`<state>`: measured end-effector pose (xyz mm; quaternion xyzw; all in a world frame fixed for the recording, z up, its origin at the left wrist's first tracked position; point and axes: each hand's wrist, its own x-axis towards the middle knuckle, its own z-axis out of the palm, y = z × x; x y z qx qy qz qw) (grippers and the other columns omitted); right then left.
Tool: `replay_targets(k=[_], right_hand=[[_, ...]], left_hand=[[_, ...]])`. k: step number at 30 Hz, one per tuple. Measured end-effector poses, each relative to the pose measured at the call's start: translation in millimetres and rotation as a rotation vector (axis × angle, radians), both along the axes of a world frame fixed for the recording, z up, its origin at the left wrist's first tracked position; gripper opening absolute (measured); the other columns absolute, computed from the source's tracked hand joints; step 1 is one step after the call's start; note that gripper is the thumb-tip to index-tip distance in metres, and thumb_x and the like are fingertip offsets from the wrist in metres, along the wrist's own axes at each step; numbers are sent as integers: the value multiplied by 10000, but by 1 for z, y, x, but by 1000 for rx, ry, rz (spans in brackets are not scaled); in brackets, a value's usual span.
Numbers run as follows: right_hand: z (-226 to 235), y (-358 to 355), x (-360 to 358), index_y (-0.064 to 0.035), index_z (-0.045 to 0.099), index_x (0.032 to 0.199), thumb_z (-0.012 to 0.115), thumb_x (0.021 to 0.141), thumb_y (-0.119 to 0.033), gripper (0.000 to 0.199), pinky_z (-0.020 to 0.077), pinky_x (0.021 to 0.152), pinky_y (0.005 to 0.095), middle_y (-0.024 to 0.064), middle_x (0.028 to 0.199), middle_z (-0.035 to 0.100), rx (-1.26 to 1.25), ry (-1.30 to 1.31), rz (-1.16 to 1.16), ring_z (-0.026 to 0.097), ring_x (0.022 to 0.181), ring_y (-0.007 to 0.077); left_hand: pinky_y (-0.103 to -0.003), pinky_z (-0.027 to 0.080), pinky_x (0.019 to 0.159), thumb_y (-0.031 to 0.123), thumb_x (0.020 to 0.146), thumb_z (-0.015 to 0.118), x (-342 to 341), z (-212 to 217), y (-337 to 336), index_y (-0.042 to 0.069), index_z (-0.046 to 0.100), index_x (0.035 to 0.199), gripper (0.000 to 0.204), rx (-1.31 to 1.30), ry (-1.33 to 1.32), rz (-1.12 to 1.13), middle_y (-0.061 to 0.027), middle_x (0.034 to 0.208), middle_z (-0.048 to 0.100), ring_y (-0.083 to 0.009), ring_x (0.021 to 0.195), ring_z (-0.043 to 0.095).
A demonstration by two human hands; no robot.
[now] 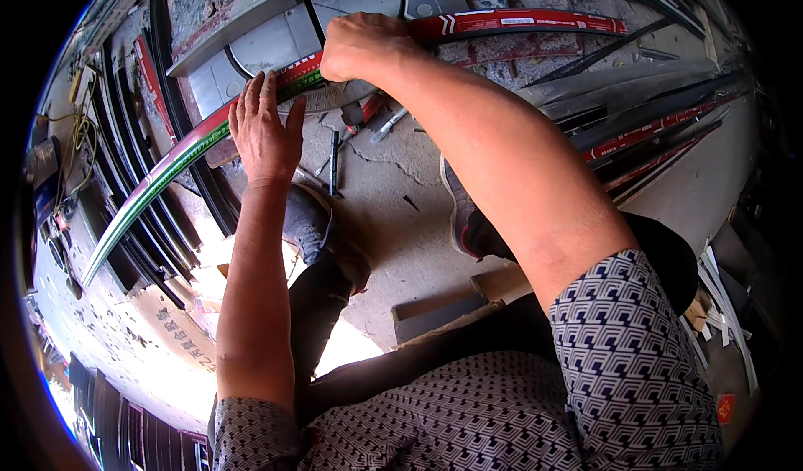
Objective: The person measures a long red and black profile with a tape measure and marks it with a marker. They then place the profile on a miter saw, align it, and cut it. The person repeats this process for another profile.
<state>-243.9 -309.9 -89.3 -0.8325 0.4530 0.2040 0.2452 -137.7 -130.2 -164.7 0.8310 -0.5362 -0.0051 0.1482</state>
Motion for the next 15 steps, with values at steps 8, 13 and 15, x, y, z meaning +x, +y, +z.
replay_targets(k=[8, 13, 15], right_hand=[[-4, -1, 0, -45, 730, 1279, 767, 850, -349, 527, 518, 1080, 495, 236, 1306, 714, 18, 56, 22, 686, 1244, 389], [-3, -1, 0, -49, 739, 1262, 770, 853, -360, 514, 518, 1077, 506, 228, 1285, 726, 13, 57, 19, 693, 1232, 387], [-4, -2, -1, -51, 741, 1259, 773, 850, -363, 515, 518, 1075, 511, 228, 1281, 727, 29, 55, 11, 696, 1226, 390]], left_hand=[[-495, 388, 1176, 340, 930, 735, 23, -6, 1, 135, 675, 1360, 480, -88, 73, -87, -59, 1364, 677, -294, 1319, 586], [-477, 419, 1137, 332, 925, 745, 26, -7, 1, 135, 699, 1320, 444, -119, 54, -105, -50, 1314, 699, -293, 1278, 610], [-451, 441, 1099, 314, 934, 751, 26, -6, 0, 113, 707, 1307, 426, -133, 39, -120, -58, 1296, 706, -298, 1257, 621]])
